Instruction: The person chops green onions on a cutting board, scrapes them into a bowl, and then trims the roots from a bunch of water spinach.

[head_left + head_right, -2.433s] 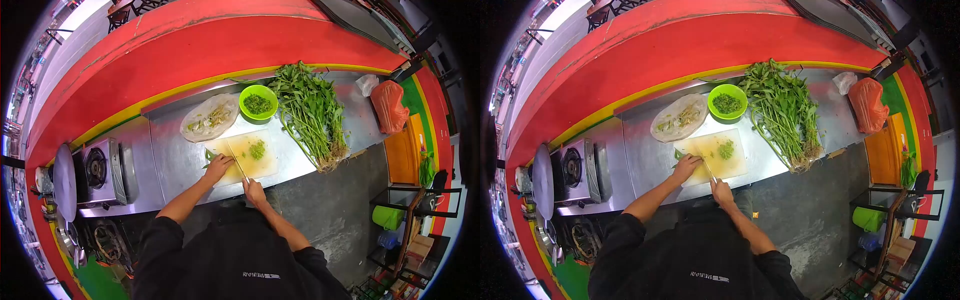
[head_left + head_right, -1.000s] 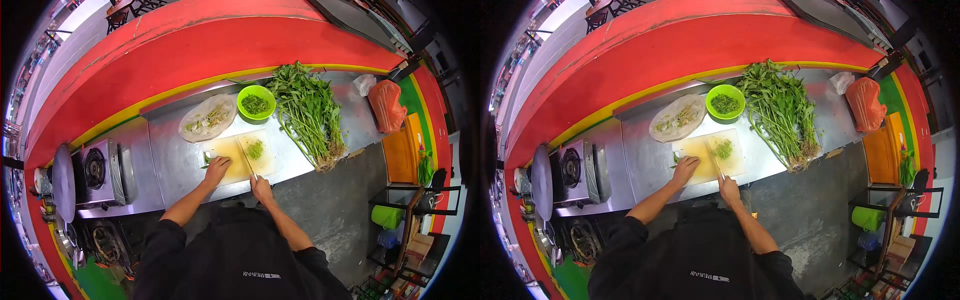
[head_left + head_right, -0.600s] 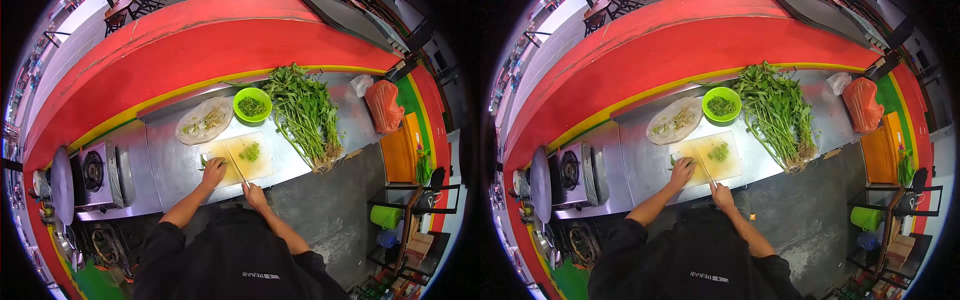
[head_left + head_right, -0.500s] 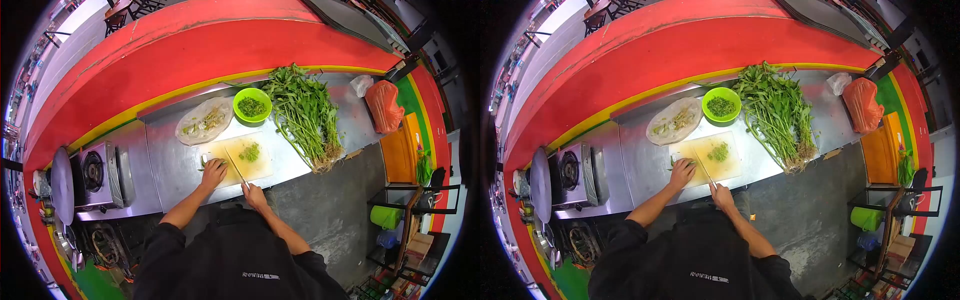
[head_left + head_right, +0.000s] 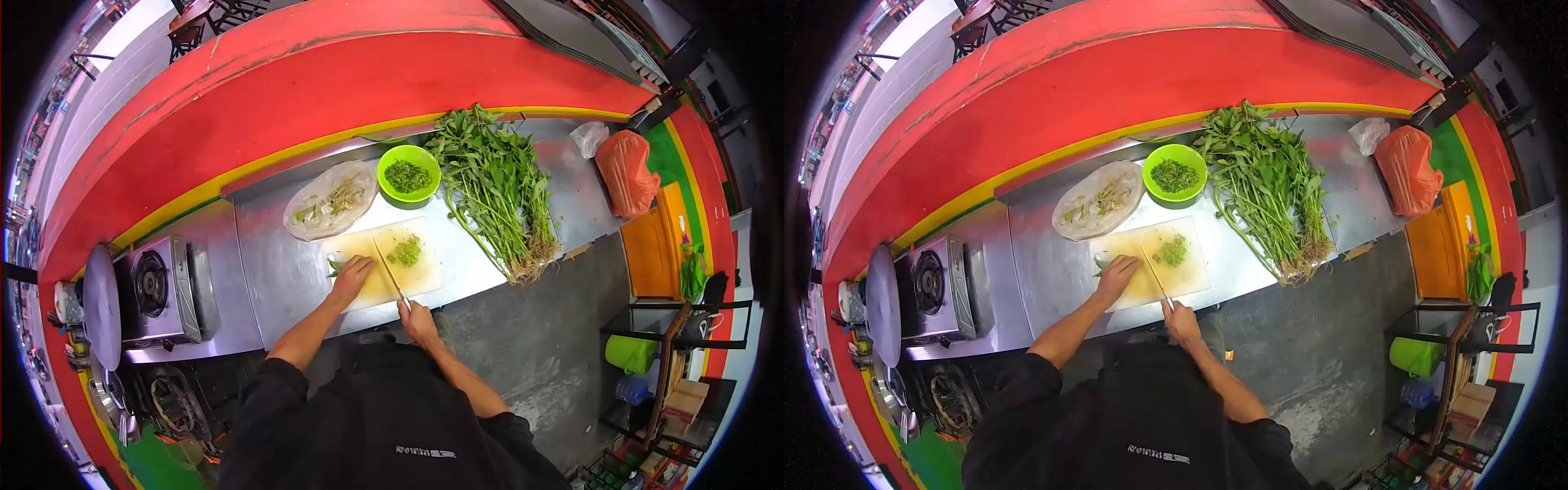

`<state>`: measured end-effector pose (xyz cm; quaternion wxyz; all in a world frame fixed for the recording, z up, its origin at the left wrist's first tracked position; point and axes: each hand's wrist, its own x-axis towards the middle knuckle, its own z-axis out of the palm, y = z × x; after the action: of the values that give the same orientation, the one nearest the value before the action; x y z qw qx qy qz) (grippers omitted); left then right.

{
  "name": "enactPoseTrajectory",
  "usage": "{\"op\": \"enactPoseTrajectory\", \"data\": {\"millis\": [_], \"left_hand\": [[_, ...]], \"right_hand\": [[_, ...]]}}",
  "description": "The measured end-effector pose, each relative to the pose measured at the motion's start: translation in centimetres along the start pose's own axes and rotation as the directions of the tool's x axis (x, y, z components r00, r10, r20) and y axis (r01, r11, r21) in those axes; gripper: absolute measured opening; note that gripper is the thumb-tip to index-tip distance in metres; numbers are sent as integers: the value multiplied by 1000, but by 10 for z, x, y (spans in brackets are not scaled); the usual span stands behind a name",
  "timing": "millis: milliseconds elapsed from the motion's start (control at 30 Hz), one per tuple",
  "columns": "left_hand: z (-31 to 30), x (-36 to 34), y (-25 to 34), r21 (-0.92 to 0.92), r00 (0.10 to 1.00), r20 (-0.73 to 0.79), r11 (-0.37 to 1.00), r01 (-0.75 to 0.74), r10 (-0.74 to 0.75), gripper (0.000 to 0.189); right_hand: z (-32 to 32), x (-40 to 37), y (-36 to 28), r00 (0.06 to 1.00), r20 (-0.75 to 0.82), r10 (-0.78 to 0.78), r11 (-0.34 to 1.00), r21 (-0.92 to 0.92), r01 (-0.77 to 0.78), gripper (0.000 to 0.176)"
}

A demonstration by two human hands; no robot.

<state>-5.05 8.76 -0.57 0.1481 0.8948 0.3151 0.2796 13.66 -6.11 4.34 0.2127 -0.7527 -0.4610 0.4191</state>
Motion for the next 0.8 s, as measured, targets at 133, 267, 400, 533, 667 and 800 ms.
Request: {"op": "enactPoseTrajectory", "data": {"millis": [133,267,400,533,667,800], "left_hand": [[10,12,0,-15,998,59,1000,-22,23,28],[10,13,2,15,995,96,1000,4,-6,29],[11,11,5,44,994,109,999,2,-7,30],[11,9,5,93,993,118,995,-36,25,31],[10,10,8,103,991,129,994,-47,33,33],[9,11,9,84,990,138,996,-19,7,33]], "right_hand": [[7,5,14,1000,-31,-2,1000,-12,2,50],[7,3,19,996,-84,-23,998,-59,18,49],[5,-2,17,999,-38,-13,1000,-16,13,50],[6,-2,16,1000,-29,12,998,-62,-13,52],[7,-3,19,1000,-12,8,996,-84,-9,53],[14,1,25,999,-36,-7,993,-116,3,51]]}}
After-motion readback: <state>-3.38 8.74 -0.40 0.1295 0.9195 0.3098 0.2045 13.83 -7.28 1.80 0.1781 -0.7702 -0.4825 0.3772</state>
